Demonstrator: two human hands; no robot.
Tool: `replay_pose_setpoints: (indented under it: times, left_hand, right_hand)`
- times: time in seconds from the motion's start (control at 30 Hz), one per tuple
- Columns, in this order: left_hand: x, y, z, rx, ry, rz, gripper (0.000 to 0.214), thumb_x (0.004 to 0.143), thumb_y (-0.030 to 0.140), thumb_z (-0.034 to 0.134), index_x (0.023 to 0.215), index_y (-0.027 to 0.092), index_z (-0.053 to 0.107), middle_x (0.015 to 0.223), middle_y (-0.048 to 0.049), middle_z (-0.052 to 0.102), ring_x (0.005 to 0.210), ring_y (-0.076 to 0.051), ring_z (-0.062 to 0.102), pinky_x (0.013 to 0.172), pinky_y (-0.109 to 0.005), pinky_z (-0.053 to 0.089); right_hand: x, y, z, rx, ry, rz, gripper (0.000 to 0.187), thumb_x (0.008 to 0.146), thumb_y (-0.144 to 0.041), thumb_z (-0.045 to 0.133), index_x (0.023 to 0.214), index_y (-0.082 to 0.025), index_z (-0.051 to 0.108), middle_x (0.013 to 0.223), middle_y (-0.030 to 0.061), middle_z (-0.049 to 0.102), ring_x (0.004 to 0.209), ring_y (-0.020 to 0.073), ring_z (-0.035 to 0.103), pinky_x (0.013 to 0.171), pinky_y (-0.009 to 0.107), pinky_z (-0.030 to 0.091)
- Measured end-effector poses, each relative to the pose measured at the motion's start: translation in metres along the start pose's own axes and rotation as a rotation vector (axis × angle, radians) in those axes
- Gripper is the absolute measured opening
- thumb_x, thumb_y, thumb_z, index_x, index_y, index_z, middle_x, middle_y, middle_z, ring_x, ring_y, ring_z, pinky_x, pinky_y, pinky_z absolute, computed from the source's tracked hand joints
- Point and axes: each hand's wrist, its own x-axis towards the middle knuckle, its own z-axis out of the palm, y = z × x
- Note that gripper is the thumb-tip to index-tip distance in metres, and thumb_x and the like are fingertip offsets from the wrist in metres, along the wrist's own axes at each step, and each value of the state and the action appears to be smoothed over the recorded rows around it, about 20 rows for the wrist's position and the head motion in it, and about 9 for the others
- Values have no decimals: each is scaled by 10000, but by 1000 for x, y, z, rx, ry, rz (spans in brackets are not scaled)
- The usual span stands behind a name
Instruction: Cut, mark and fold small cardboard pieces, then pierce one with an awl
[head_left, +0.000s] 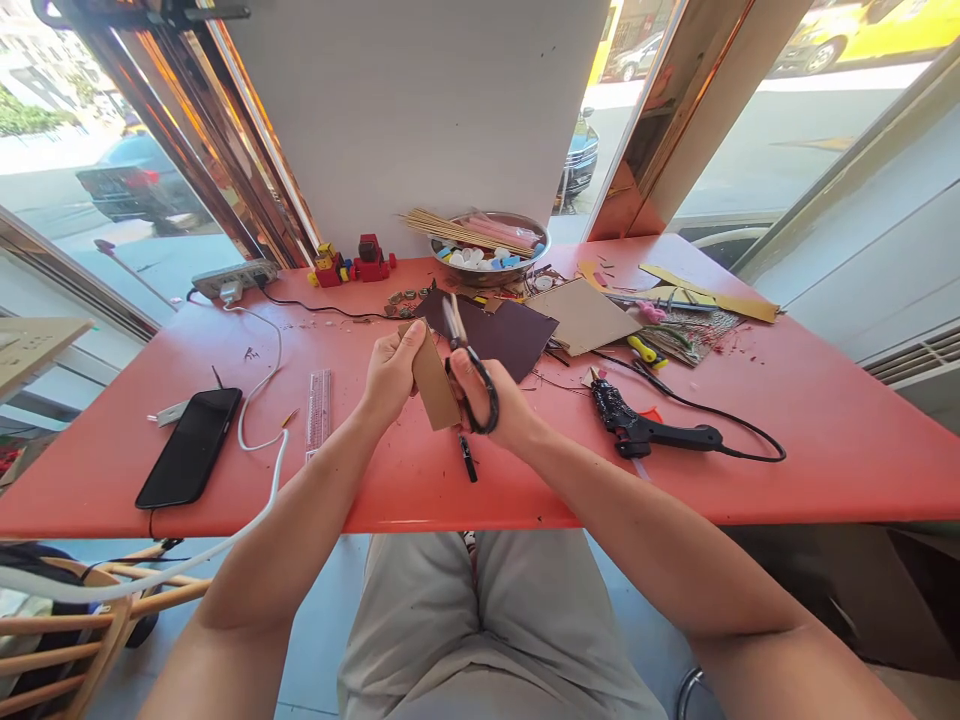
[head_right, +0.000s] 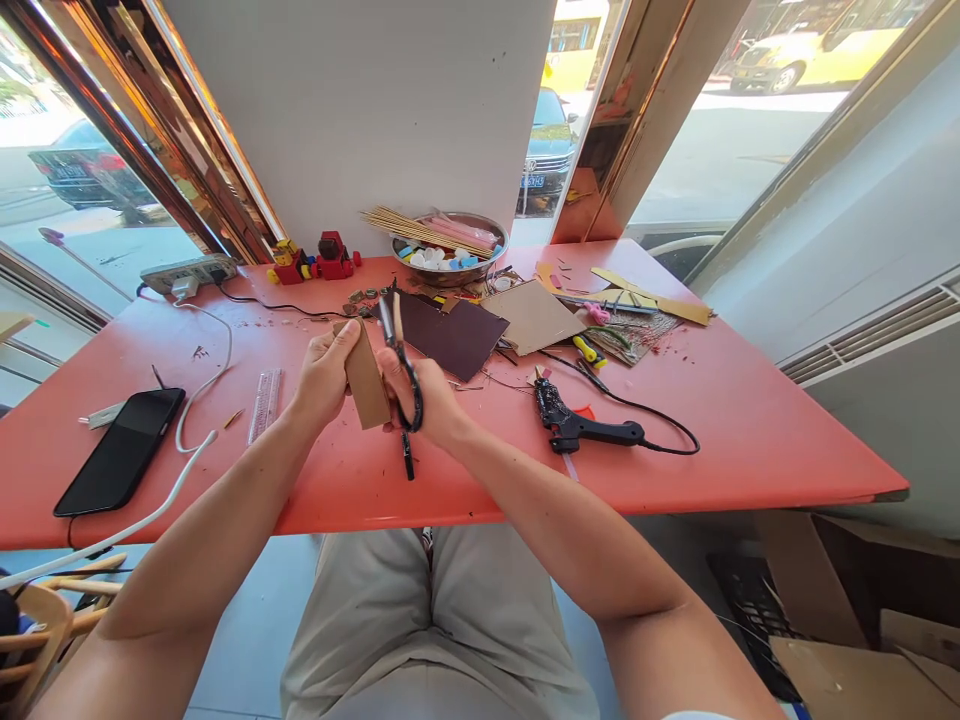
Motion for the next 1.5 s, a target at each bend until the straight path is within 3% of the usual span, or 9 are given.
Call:
replay_pose_setpoints:
  times: [0.23, 0.4, 0.5, 0.6, 0.73, 1.0, 1.13, 1.3, 1.5]
  left_hand:
    - [7, -1, -3, -90, 12, 62, 468, 913, 508, 743, 623, 215, 521, 452, 50, 534, 329, -64, 423, 331, -180, 264]
    - [9, 0, -8, -150, -9, 64, 383, 820, 410, 858, 655, 196, 586, 472, 67, 544, 369, -63, 478, 364, -172, 319]
    - [9, 0, -9, -230, -17, 66, 368, 727, 385, 924, 660, 190, 619, 488, 69, 569, 394, -67, 516, 371, -172, 350]
    - [10, 0, -9, -281, 3, 49, 365, 653, 379, 964, 684, 180, 661, 542, 47, 642, 442, -78, 587, 399, -171, 402]
    - [10, -2, -10, -269, -8, 12, 371, 625, 381, 988, 727, 164, 705, 618, 13, 711, 535, -111, 687, 477, -184, 491]
    - [9, -8, -11, -227, -98, -61, 421, 854, 534, 840, 745, 144, 722, 620, -32, 717, 529, -142, 688, 533, -240, 564]
    - [16, -11, -17, -215, -30, -41, 442, 904, 582, 762, 788, 157, 733, 662, -40, 735, 599, -158, 728, 522, -226, 554]
    - [20, -9, -25, -123, -110, 53, 429, 717, 563, 918, 813, 176, 762, 745, -34, 763, 684, -153, 727, 519, -203, 517]
    - [10, -4, -18, -107, -178, 10, 354, 514, 304, 1000, 683, 160, 725, 613, -2, 696, 496, -92, 573, 467, -215, 462]
  right_hand:
    - [16, -25, -48, -1030, 442, 74, 447, 847, -520, 824, 603, -249, 566, 762, 160, 769, 866, 357, 785, 715, 378, 565]
    - [12, -23, -63, -1224, 490, 257, 85, 863, -178, 795, 944, -163, 777, 1037, 248, 812, 1062, 415, 786, 836, 438, 586]
    - [12, -20, -68, -1188, 534, 195, 153, 822, -71, 773, 961, -136, 781, 1098, 267, 803, 1115, 430, 766, 921, 481, 586]
    - [16, -17, -68, -999, 557, -98, 115, 866, -90, 714, 944, -152, 771, 1135, 223, 806, 1166, 371, 749, 1005, 467, 570]
    - [21, -7, -58, -491, 271, -379, 164, 945, -334, 659, 972, -200, 750, 980, 93, 819, 887, 233, 768, 788, 347, 608]
    - [16, -6, -55, -169, 118, -262, 471, 763, -677, 759, 741, -220, 648, 575, -10, 597, 524, 149, 567, 495, 271, 459]
    - [16, -6, -54, -227, 171, -295, 389, 817, -587, 731, 740, -211, 670, 586, -11, 584, 528, 149, 568, 507, 273, 453]
    - [21, 2, -52, -242, 199, -323, 194, 799, -363, 727, 900, -200, 754, 710, 13, 689, 612, 166, 627, 562, 284, 492]
    - [24, 4, -56, 44, 249, -323, 369, 696, -290, 828, 1006, -250, 632, 797, -32, 750, 706, 137, 700, 675, 261, 581]
